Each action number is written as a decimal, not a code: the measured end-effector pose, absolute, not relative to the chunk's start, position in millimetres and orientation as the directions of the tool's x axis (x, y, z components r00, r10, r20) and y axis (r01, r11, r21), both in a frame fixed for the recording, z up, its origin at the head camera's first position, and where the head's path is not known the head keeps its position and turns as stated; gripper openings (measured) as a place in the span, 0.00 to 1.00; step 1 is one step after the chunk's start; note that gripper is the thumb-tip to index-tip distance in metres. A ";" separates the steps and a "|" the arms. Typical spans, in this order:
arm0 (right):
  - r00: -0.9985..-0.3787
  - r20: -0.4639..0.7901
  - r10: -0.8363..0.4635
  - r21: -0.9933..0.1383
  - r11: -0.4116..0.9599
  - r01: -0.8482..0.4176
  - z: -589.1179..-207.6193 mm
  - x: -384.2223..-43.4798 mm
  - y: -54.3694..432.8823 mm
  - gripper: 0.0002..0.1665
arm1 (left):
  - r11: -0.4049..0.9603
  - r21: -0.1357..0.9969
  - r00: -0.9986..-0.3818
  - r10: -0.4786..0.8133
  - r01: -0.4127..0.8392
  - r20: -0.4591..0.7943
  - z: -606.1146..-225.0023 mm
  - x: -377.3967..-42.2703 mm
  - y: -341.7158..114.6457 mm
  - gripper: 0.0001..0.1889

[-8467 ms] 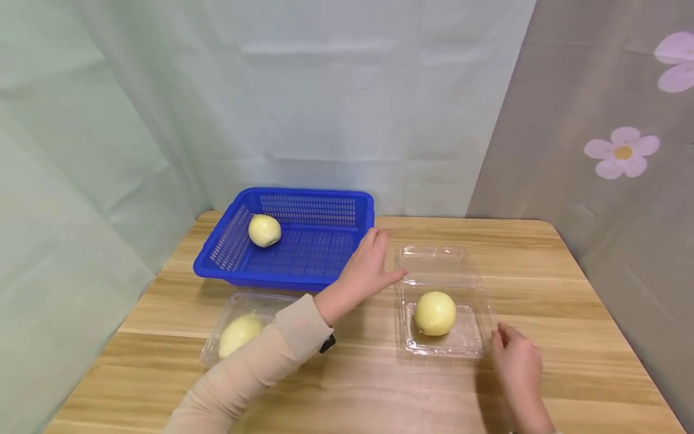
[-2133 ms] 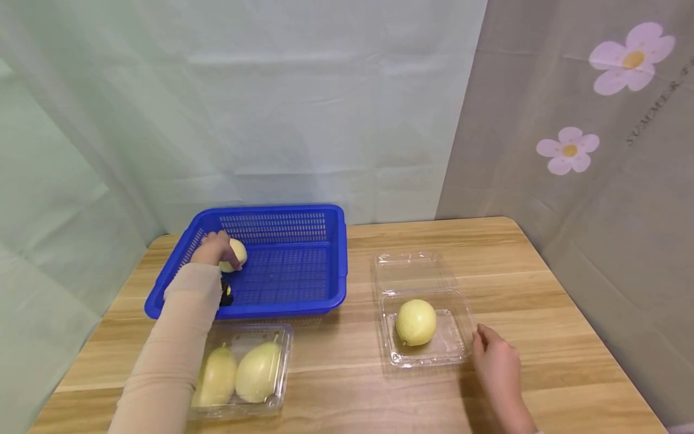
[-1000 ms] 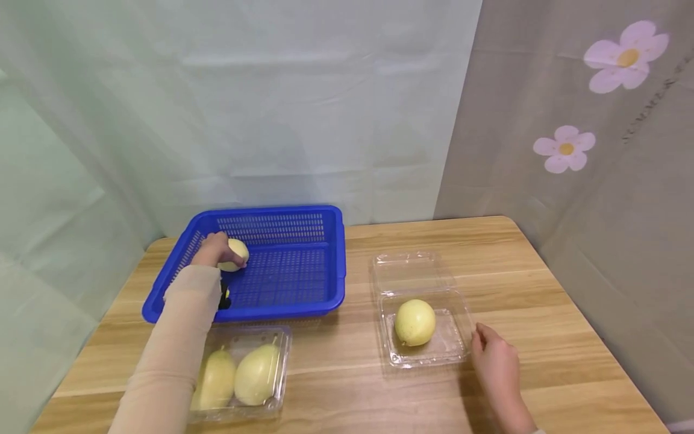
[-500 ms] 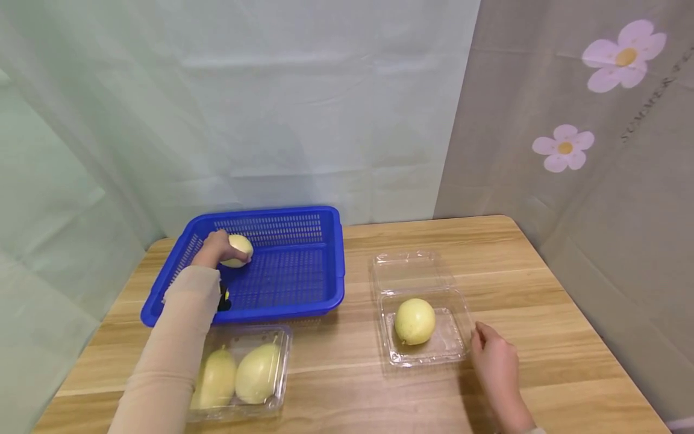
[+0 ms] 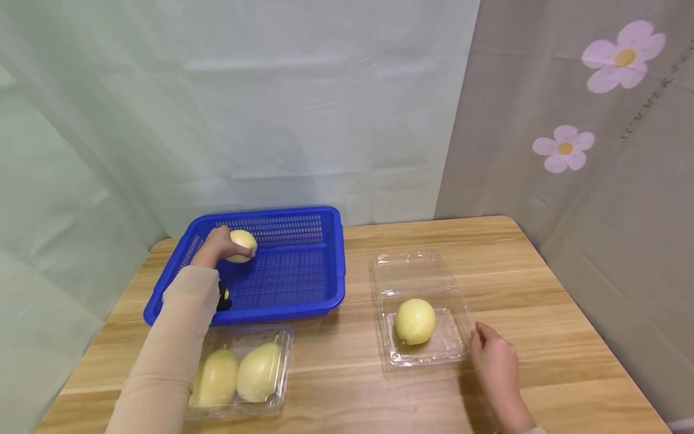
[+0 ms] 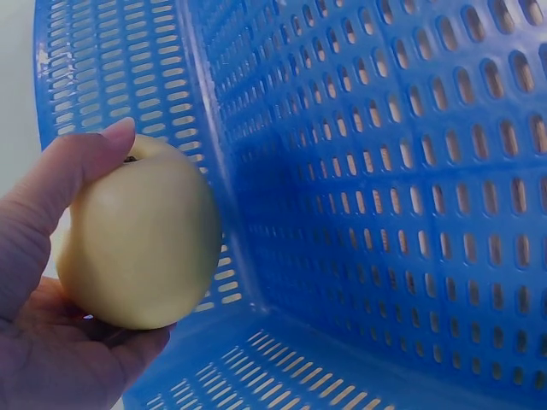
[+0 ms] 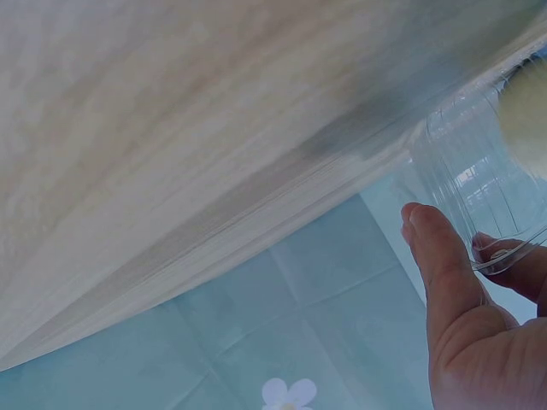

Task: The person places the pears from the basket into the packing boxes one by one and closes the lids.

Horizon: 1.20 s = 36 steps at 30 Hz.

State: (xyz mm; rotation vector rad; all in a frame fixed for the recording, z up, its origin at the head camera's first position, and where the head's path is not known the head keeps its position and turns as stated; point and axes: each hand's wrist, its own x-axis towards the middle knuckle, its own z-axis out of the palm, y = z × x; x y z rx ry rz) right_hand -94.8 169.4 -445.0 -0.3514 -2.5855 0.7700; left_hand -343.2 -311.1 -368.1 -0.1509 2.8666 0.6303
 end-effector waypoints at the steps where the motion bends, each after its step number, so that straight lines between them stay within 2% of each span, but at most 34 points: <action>1: -0.879 0.324 0.349 -0.566 0.816 0.116 -445.4 -95.1 170.0 0.14 | 0.905 0.402 -0.975 -0.054 -0.139 -0.216 -367.3 -343.4 -310.7 0.51; 8: -0.882 0.327 0.338 -0.561 0.821 0.106 -444.3 -94.3 170.2 0.14 | 0.897 0.427 -0.981 -0.039 -0.118 -0.187 -363.8 -342.1 -311.6 0.52; 16: -0.912 0.229 0.339 -0.576 0.803 0.154 -443.2 -89.7 169.1 0.15 | 0.880 0.465 -0.986 -0.023 -0.098 -0.164 -363.8 -337.1 -311.1 0.49; 21: -0.900 0.252 0.356 -0.582 0.799 0.153 -442.8 -92.2 169.1 0.15 | 0.870 0.488 -0.993 -0.005 -0.062 -0.118 -357.8 -338.9 -307.0 0.47; 28: -0.908 0.220 0.356 -0.583 0.794 0.170 -441.5 -90.6 169.8 0.16 | 0.855 0.516 -0.993 0.011 -0.051 -0.116 -354.9 -338.6 -303.7 0.47; 36: -0.897 0.273 0.348 -0.574 0.807 0.139 -441.6 -91.6 168.8 0.14 | 0.843 0.538 -0.998 0.045 0.020 -0.032 -347.3 -339.8 -297.1 0.47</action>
